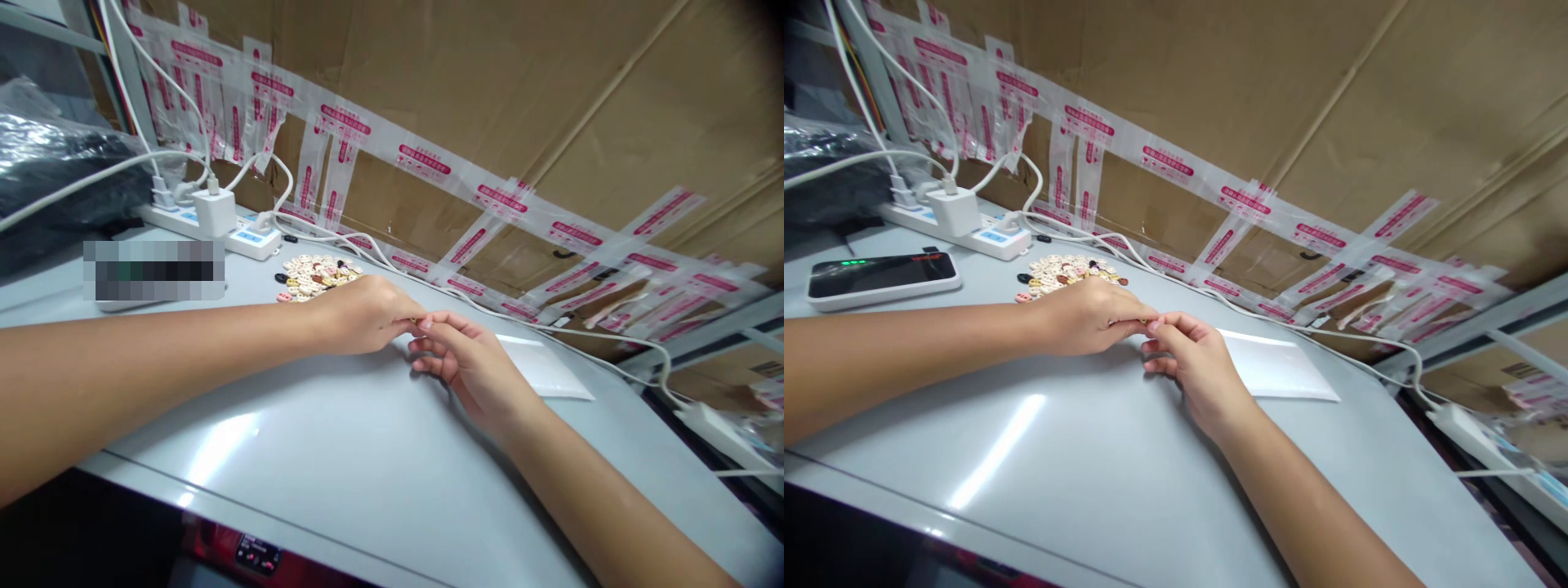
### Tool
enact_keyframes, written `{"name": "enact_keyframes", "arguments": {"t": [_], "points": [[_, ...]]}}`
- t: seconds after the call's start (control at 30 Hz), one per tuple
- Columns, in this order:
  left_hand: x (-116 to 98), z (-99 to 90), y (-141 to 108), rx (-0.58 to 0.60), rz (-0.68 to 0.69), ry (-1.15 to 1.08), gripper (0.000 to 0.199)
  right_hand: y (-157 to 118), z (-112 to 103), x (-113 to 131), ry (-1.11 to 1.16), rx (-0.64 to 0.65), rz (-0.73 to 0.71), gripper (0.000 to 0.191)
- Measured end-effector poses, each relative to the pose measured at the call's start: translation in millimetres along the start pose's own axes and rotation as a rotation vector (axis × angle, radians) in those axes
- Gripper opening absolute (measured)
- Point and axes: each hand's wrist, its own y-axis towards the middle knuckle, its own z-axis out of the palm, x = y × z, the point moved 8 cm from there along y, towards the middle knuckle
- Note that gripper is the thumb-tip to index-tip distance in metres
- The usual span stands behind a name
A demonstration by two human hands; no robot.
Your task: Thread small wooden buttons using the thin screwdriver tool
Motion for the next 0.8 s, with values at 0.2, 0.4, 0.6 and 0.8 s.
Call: {"name": "enact_keyframes", "arguments": {"t": [0.2,0.4,0.6,0.8], "points": [[-1.6,0.1,0.2,0.011,0.006,0.020,0.023,0.4,-0.4,0.8,0.003,0.003,-0.011,0.025],[-1.9,0.3,-0.3,0.016,0.012,0.010,0.024,-0.9,-0.6,1.6,0.006,0.004,-0.008,0.025],[-1.8,-0.6,0.6,0.007,0.002,0.025,0.022,-0.7,-0.7,0.8,0.004,-0.004,0.001,0.025],[-4.0,-3.1,0.7,-0.032,0.026,0.025,0.024,-1.7,-0.3,2.8,0.017,0.011,-0.004,0.023]]}}
